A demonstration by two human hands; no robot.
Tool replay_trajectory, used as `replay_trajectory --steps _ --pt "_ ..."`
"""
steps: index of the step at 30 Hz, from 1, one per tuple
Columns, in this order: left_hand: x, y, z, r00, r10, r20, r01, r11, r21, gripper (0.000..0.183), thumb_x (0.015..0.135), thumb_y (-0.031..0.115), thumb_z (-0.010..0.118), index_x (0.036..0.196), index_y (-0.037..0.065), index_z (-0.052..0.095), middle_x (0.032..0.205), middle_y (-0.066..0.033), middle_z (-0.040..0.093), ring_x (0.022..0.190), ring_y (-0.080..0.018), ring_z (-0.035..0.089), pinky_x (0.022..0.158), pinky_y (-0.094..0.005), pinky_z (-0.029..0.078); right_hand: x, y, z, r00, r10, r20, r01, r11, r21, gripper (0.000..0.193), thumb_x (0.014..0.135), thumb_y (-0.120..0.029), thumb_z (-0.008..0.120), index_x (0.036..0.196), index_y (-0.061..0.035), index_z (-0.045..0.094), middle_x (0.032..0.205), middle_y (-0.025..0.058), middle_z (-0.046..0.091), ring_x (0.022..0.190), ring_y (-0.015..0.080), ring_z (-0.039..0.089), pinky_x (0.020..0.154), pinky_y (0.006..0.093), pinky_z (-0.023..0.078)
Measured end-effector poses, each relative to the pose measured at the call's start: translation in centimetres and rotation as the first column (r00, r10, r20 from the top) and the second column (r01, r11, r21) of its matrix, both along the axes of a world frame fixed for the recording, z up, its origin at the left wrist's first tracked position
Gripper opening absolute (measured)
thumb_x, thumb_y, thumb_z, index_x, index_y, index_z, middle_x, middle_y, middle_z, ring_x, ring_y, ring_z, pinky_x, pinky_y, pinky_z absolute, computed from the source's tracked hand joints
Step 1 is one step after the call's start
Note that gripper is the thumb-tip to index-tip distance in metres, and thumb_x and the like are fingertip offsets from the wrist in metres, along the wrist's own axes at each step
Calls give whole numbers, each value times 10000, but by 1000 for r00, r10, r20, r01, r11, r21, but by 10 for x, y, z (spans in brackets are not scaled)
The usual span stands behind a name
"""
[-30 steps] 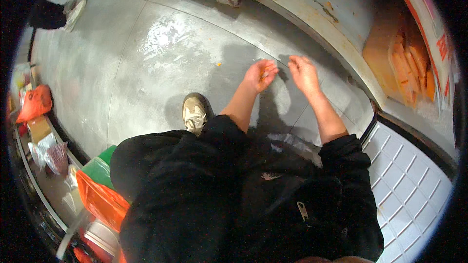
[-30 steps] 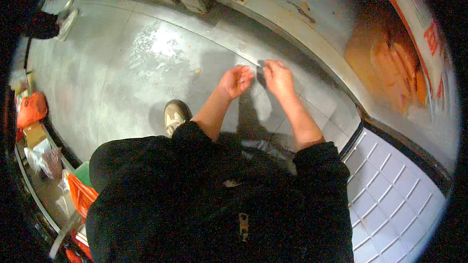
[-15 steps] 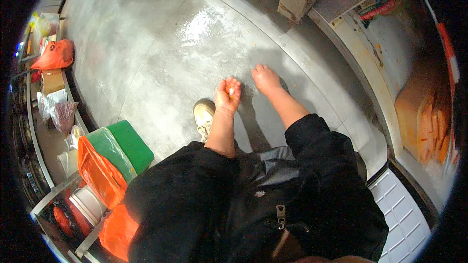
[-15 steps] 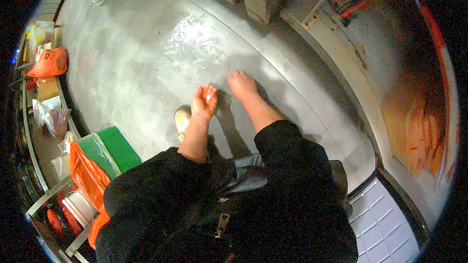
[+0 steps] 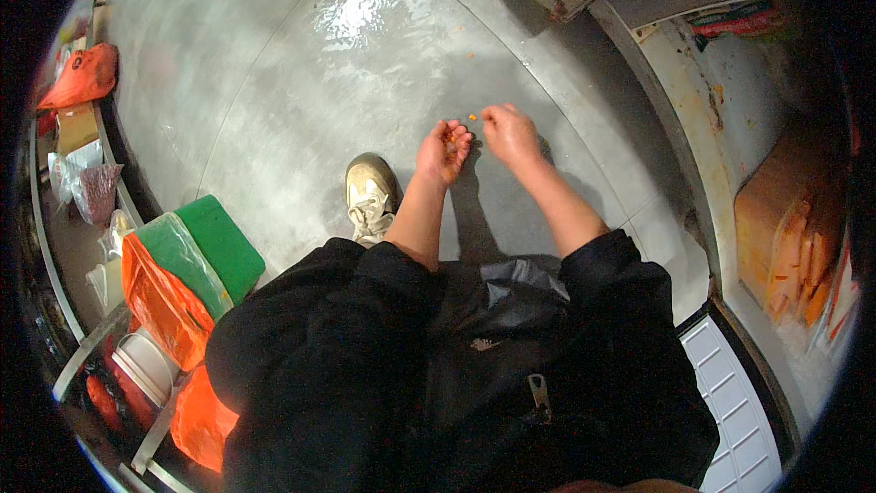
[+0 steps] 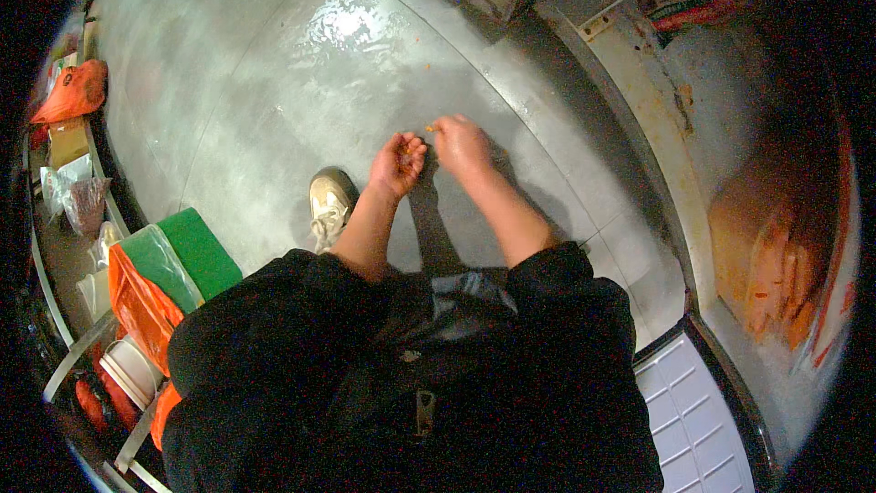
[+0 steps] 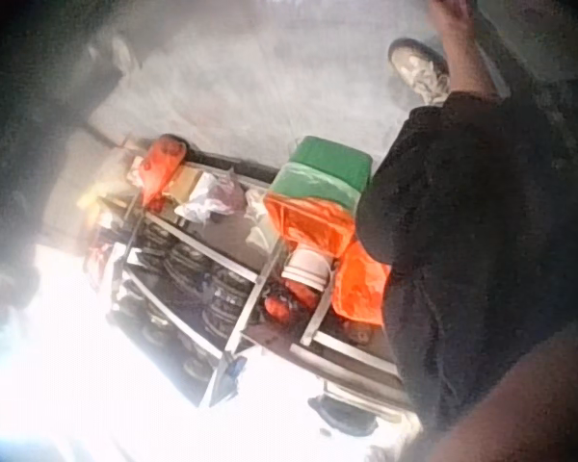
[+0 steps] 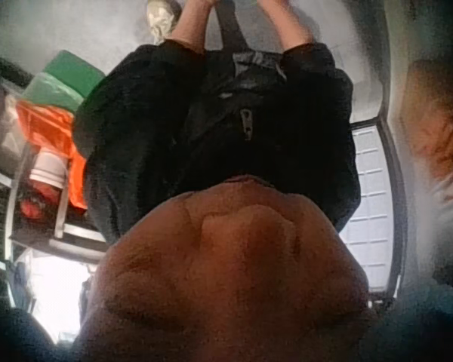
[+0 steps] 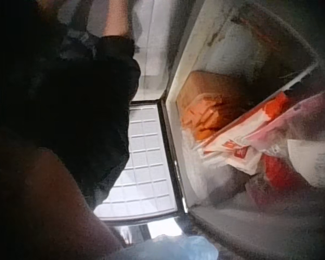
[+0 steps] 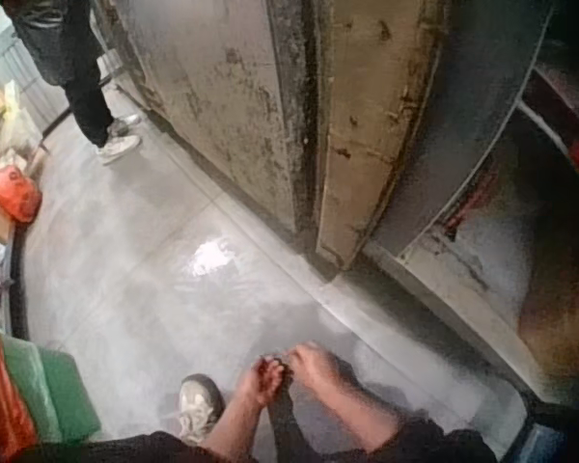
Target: The person cuts rectangular orange food blocks on a wooden cutting board, places them into a cardboard box, and stores the box in a freezer. They then pick up small orange crumbs from the freezer, walk to the sink, and wash their hands.
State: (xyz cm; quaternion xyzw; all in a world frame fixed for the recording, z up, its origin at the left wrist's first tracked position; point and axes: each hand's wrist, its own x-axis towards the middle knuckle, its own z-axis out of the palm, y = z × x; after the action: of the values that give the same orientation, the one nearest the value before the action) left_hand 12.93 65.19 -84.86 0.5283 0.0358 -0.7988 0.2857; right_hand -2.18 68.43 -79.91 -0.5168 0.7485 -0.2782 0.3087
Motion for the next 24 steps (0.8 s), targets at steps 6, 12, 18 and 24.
replay_trajectory --steps 6,12,18,24 --pt "20 3 10 993 54 106 -52 998 -20 247 969 258 414 933 49 540 787 -67 600 689 -195 597 592 -270 510 0 -8 -24 937 268 -223 -245 961 126 119 783 -113 571 874 -53 619 909 145 597 847 340 603 740 431 506" --pt "12 10 22 987 20 158 -16 1000 -27 257 970 247 415 953 23 540 834 -90 599 749 -210 604 658 -277 525 18 -21 -33 853 384 -352 -340 923 182 96 787 -109 549 838 -60 612 887 149 600 830 326 614 720 431 515" --pt "-1 15 19 996 -82 -17 80 993 -91 288 983 263 387 1027 15 526 934 -107 610 830 -224 614 764 -310 529 16 -6 -22 970 212 -122 -200 974 101 108 757 -144 601 797 -44 607 819 160 609 772 343 608 695 443 498" --pt "-7 22 16 992 -32 118 39 997 -60 275 976 266 414 1001 20 535 872 -100 603 765 -214 594 677 -289 504 -2 20 -21 998 -3 -55 1 999 -32 114 763 -145 594 798 -37 611 842 163 612 775 365 598 695 459 490"
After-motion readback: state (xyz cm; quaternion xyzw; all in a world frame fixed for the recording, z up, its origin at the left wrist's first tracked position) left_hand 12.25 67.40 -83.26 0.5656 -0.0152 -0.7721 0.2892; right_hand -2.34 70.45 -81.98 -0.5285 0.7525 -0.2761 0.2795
